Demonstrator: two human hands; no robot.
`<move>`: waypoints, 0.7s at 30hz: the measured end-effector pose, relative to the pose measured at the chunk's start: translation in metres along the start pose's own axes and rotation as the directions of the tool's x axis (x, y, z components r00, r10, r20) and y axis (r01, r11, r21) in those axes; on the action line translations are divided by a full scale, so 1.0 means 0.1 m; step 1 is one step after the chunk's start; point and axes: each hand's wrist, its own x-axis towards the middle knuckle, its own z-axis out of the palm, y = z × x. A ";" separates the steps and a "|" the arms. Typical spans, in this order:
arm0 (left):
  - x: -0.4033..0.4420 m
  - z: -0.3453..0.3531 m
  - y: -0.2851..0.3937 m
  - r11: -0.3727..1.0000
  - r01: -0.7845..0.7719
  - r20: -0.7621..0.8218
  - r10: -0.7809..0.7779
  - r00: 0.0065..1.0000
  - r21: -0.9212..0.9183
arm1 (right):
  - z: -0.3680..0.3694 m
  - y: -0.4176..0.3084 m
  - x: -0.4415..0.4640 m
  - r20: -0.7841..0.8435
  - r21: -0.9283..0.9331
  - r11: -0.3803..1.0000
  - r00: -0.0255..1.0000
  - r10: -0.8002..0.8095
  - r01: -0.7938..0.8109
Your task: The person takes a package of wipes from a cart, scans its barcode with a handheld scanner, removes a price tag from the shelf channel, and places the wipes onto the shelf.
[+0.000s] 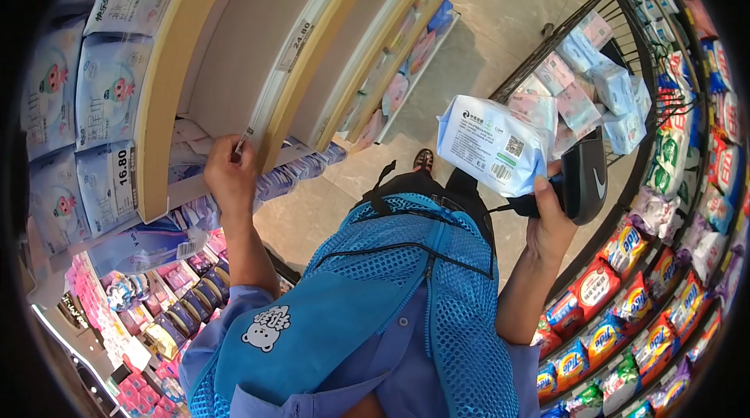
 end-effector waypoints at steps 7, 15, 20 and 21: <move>0.00 0.00 -0.01 1.000 0.008 -0.013 -0.009 1.000 -0.011 | -0.07 0.05 0.00 0.032 0.009 1.000 0.999 -0.015 0.015; -0.01 0.02 -0.03 0.995 -0.036 -0.010 0.037 0.999 0.090 | -0.07 0.05 -0.01 0.026 0.026 1.000 0.999 -0.018 0.017; 0.01 0.08 -0.01 0.984 -0.104 -0.057 0.113 0.992 0.143 | -0.10 0.07 -0.01 0.008 0.006 1.000 1.000 -0.015 0.015; 0.01 0.08 -0.03 0.984 -0.107 -0.056 0.116 0.992 0.143 | -0.10 0.08 -0.02 0.005 0.007 1.000 1.000 -0.015 0.015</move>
